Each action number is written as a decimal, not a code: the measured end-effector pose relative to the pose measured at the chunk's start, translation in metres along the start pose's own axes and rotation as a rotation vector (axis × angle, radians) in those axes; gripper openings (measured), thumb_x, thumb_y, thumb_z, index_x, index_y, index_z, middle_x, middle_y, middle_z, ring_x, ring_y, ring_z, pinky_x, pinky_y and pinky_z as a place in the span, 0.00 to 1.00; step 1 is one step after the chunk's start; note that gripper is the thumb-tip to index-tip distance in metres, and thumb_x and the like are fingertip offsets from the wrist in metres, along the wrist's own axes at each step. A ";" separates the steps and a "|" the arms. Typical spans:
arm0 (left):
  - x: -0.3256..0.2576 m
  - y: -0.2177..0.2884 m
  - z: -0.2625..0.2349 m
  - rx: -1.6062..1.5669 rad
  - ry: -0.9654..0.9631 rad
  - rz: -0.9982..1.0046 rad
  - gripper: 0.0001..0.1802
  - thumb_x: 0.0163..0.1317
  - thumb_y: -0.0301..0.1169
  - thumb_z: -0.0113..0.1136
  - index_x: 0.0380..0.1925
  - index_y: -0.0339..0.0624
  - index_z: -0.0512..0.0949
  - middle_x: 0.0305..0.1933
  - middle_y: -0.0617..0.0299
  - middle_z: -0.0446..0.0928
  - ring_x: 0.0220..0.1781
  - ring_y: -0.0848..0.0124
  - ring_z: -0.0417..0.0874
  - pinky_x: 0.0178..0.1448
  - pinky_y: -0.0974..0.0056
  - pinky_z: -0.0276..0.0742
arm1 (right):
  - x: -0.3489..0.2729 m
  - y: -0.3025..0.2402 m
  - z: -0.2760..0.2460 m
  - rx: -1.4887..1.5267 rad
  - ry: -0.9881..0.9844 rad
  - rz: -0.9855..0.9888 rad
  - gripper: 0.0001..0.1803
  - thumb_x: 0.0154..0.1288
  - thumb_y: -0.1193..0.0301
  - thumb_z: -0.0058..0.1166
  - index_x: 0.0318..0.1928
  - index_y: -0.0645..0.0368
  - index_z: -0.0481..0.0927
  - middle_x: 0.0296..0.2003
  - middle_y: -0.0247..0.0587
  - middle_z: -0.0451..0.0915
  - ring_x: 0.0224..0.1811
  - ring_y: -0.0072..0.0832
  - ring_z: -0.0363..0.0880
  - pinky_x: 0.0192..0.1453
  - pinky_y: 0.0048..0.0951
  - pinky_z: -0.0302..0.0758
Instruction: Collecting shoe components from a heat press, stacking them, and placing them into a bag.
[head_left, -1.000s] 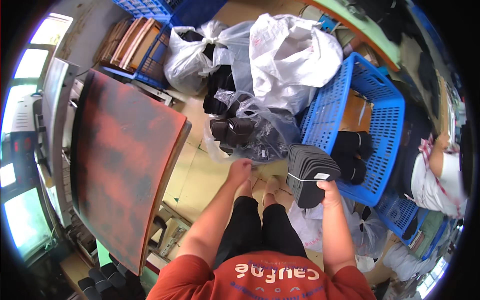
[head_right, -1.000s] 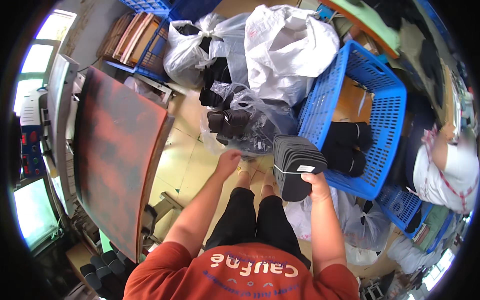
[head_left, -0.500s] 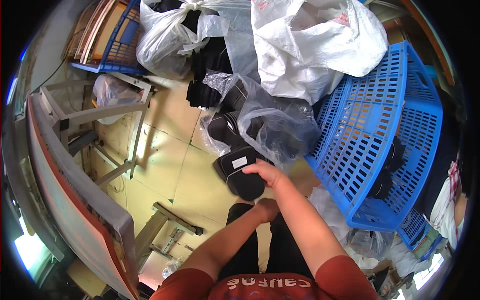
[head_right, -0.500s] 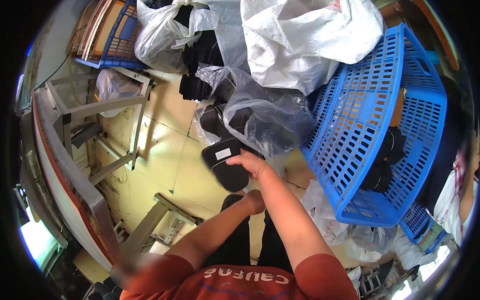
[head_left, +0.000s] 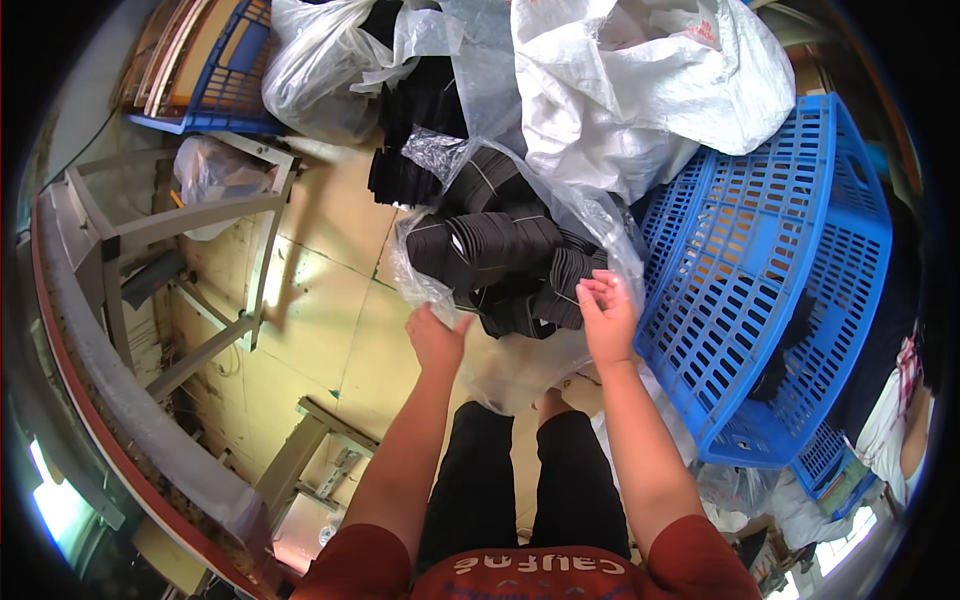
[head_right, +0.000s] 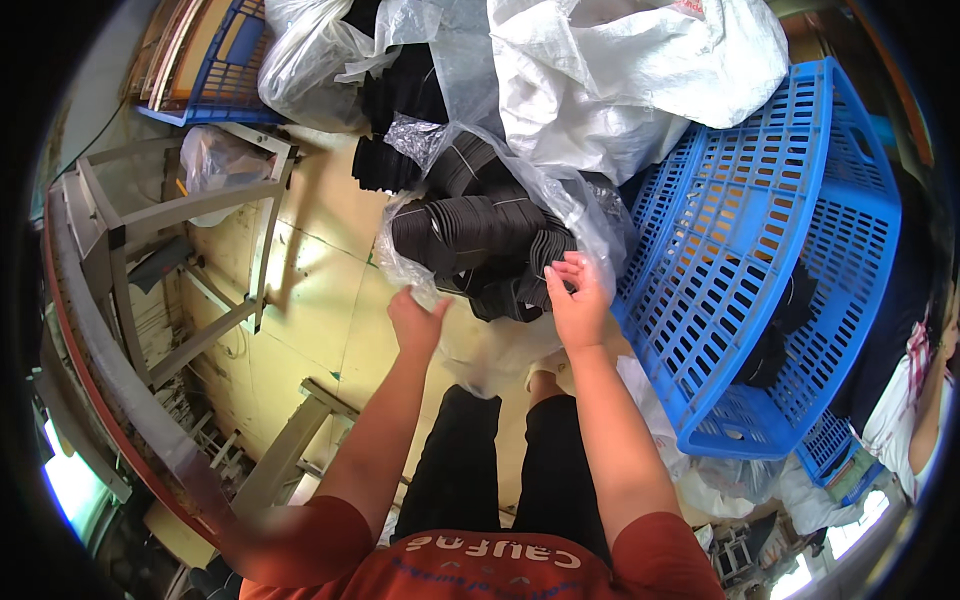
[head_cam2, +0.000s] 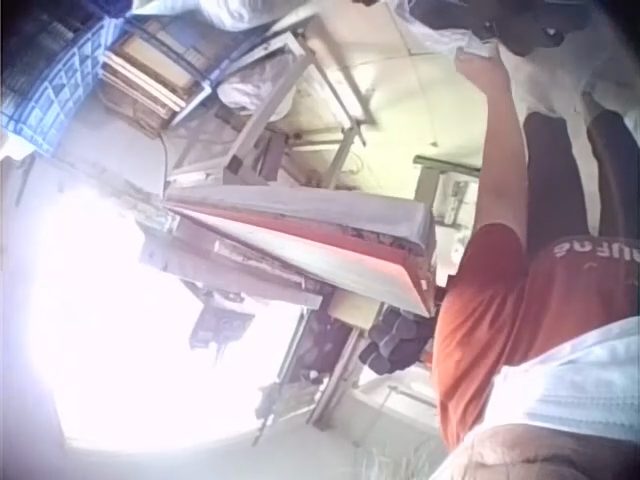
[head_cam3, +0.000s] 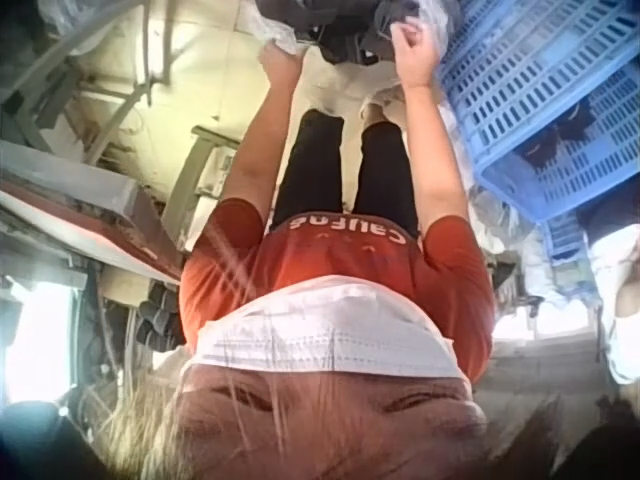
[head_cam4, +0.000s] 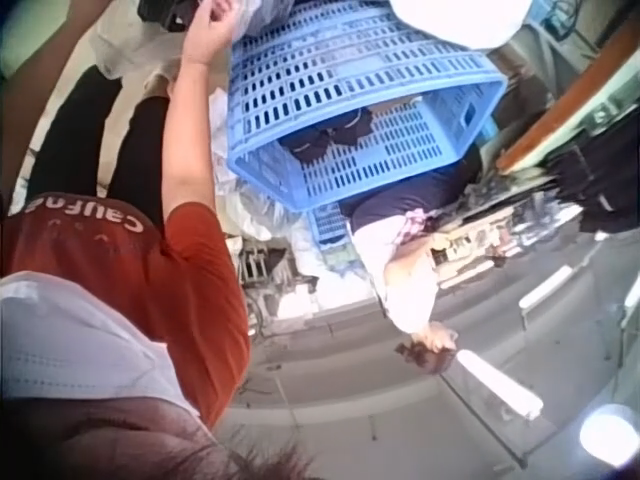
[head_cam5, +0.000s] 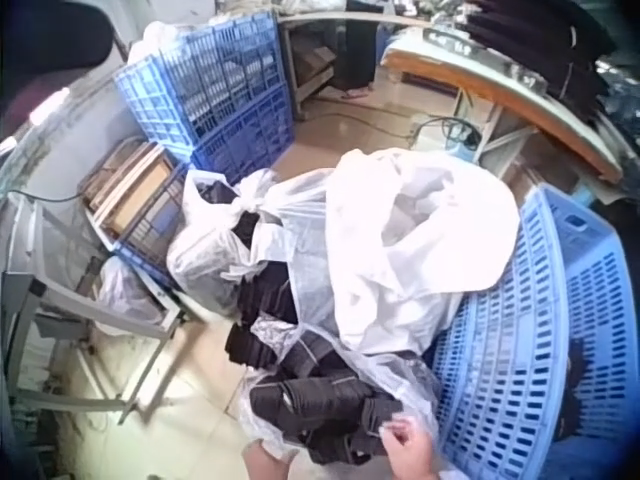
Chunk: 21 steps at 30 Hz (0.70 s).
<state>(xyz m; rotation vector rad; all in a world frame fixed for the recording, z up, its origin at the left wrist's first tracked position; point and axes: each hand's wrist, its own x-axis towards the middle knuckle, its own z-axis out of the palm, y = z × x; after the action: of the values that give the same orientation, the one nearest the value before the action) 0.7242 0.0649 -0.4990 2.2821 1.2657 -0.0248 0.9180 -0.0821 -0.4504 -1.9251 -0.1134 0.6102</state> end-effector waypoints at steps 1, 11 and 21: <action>0.009 -0.016 0.017 0.014 0.101 -0.366 0.27 0.47 0.39 0.69 0.42 0.32 0.71 0.41 0.50 0.74 0.41 0.53 0.73 0.47 0.54 0.70 | 0.001 -0.014 0.001 0.132 -0.070 0.070 0.22 0.52 0.78 0.62 0.48 0.66 0.69 0.44 0.46 0.73 0.45 0.29 0.76 0.50 0.28 0.74; -0.021 0.018 -0.006 -1.054 -0.187 -0.517 0.06 0.60 0.28 0.52 0.30 0.38 0.77 0.35 0.60 0.76 0.39 0.72 0.76 0.44 0.68 0.70 | 0.079 -0.061 0.008 -0.535 0.378 -0.400 0.43 0.42 0.70 0.68 0.60 0.60 0.61 0.54 0.54 0.67 0.55 0.45 0.68 0.57 0.38 0.67; -0.110 0.054 -0.176 -1.025 -0.263 -0.173 0.10 0.52 0.24 0.49 0.36 0.37 0.72 0.38 0.63 0.69 0.44 0.71 0.70 0.51 0.68 0.63 | -0.060 -0.120 -0.075 0.332 -0.138 0.197 0.09 0.63 0.68 0.50 0.28 0.59 0.75 0.21 0.25 0.68 0.24 0.13 0.63 0.29 0.18 0.60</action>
<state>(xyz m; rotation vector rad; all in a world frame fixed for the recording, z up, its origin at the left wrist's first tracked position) 0.6647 0.0349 -0.2950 1.2430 0.9893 0.2076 0.9244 -0.1135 -0.2995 -1.5828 0.0876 0.8390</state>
